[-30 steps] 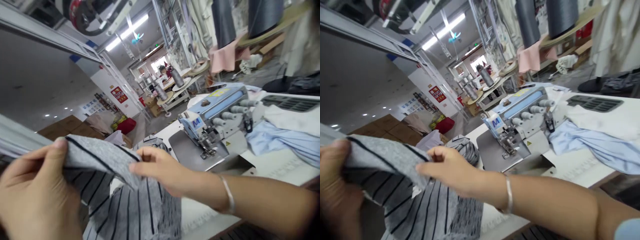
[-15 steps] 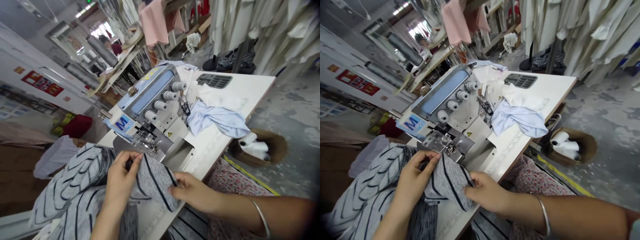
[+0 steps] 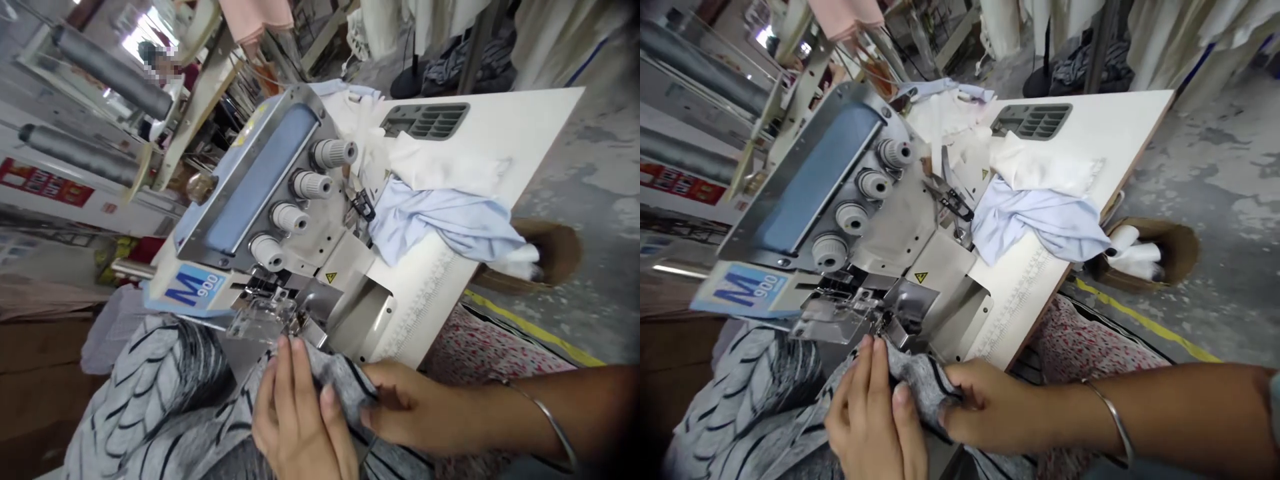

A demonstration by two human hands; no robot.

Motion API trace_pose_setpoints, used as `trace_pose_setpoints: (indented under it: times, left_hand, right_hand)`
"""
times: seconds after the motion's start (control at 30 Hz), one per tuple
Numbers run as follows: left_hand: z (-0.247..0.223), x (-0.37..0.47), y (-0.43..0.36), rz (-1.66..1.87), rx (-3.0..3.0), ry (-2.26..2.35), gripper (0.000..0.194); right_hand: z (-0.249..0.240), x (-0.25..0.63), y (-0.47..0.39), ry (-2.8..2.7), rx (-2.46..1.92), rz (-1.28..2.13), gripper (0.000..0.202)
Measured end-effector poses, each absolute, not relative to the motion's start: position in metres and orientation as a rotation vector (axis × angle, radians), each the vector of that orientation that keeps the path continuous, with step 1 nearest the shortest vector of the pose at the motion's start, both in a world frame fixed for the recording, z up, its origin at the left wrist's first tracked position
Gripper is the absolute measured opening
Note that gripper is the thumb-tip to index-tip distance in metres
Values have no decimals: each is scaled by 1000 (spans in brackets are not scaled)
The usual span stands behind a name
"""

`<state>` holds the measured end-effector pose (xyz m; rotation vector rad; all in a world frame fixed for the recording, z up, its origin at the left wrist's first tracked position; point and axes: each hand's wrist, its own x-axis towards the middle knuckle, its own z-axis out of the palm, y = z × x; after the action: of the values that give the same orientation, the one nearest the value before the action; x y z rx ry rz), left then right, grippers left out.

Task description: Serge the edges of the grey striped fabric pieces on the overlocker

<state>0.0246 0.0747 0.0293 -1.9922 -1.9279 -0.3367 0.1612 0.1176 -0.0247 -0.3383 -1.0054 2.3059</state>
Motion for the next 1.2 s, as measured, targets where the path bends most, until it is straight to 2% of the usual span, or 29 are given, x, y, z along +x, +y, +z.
trace_pose_setpoints:
  times: [0.13, 0.27, 0.47, 0.6, 0.73, 0.83, 0.97, 1.1, 1.2]
  left_hand:
    - [32, 41, 90, -336, -1977, -1981, 52]
    - [37, 43, 97, -527, -1966, -2033, 41]
    - [50, 8, 98, -584, -2153, -2044, 34]
    - [58, -15, 105, -572, -2165, -2103, 40]
    - [58, -30, 100, -787, -2331, -1802, 46]
    - [53, -32, 90, -733, -2596, -1662, 57]
    - [43, -15, 76, -655, -2459, -1730, 75]
    - [34, 18, 67, -542, -2234, -1858, 74]
    - [35, 33, 66, -520, -2192, -1920, 69]
  right_hand:
    - [-31, 158, 117, -754, -284, 2343, 16]
    - [-28, 155, 118, -701, -269, 2420, 34]
    - [-15, 152, 107, -777, -367, 2496, 22]
    - [-4, 138, 107, -725, -549, 2462, 14]
    - [6, 125, 117, -728, -545, 2436, 16]
    - [11, 125, 123, -737, -608, 2400, 17]
    - [12, 133, 125, -614, -589, 2378, 17]
    - [7, 134, 125, -574, -397, 2356, 25]
    - [3, 133, 126, -654, -411, 2283, 32]
